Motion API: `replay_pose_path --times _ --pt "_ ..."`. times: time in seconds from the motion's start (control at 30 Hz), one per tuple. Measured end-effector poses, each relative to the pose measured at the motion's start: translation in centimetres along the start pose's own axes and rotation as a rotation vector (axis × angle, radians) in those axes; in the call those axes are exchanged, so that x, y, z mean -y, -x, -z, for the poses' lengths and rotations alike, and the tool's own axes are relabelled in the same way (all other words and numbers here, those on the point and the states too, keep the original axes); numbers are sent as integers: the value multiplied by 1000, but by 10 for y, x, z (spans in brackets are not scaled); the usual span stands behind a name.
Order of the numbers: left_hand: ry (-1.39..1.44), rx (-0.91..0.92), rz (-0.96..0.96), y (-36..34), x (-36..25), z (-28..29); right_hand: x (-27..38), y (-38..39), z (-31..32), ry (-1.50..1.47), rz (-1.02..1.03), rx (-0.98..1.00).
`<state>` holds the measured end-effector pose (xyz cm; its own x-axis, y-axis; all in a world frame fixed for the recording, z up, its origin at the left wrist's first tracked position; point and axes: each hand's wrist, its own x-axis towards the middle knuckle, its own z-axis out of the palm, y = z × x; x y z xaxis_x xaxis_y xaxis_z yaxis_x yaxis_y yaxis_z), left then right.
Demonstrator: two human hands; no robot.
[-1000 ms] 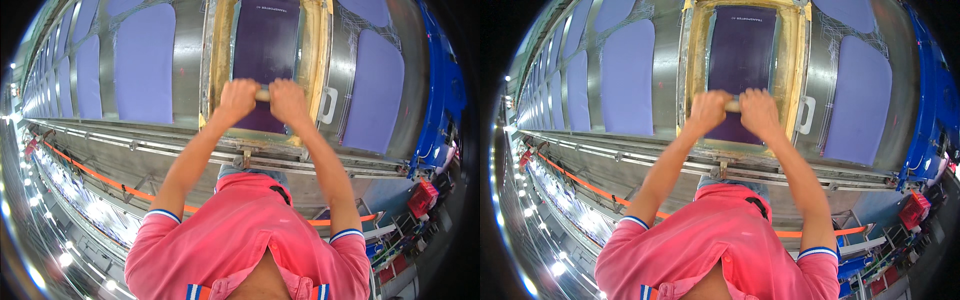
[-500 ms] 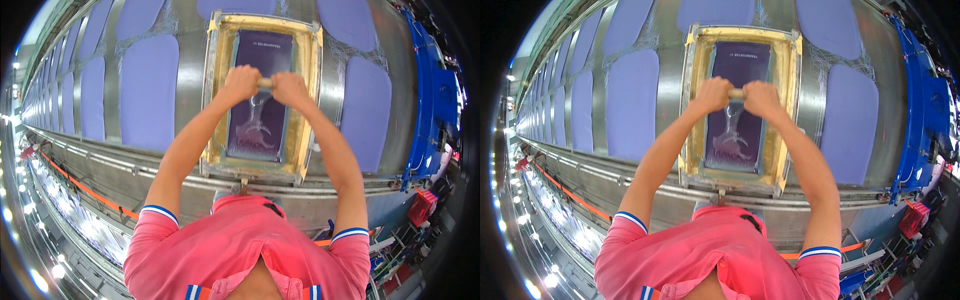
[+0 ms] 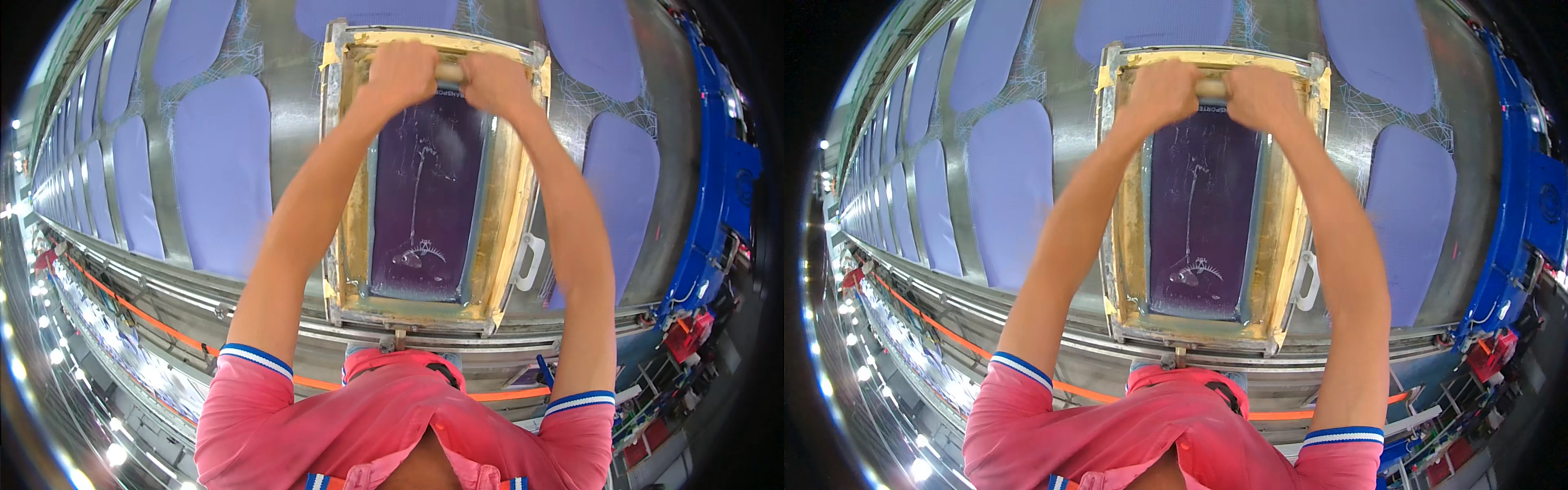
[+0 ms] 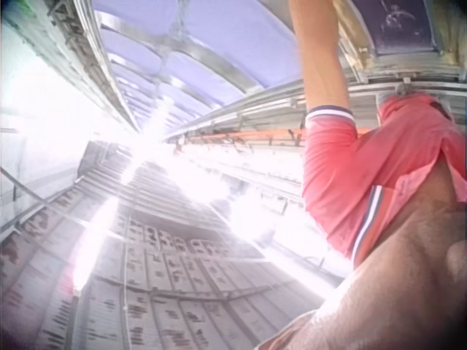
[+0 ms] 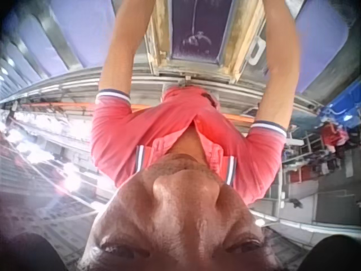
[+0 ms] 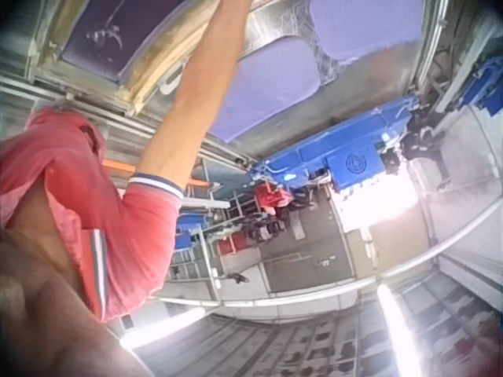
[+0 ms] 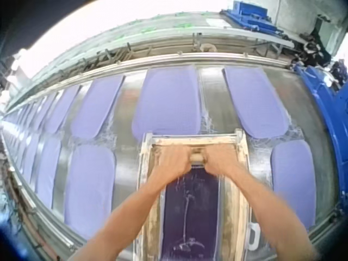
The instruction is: The person carries a screen printing frame to a conveyor belt and repeatedly prints a purple design onto a series of purple t-shirts using a squeegee. The person moves the frame along the belt, aligns it over each shirt, and pulls the squeegee across the screen to transfer the ink.
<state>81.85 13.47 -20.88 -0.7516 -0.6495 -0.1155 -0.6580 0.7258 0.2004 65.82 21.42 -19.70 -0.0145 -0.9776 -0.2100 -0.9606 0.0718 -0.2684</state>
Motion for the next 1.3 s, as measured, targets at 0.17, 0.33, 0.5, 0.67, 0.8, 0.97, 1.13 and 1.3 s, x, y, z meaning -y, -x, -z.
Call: replay_pose_path --times 0.17,0.33,0.5,0.67,0.8,0.97,1.13,1.3 --pt "136 35 -1 135 -44 -17 54 118 -44 -15 154 -106" --pt "270 97 44 292 -103 -44 119 263 -84 -60 140 8" --pt "270 118 26 371 -138 -55 145 339 -99 -212 127 105" --pt "237 89 128 394 -136 -62 93 301 -58 -180 -314 -271" --pt "138 157 2 366 -142 -74 -56 298 -141 -537 -793 -418" --pt "278 -75 95 402 -133 -84 -46 284 -135 -760 -619 -535" --pt "297 -151 27 395 -107 -76 13 287 -51 -506 -642 -623" --pt "240 -101 105 445 22 -48 103 198 -107 -524 -645 -663"
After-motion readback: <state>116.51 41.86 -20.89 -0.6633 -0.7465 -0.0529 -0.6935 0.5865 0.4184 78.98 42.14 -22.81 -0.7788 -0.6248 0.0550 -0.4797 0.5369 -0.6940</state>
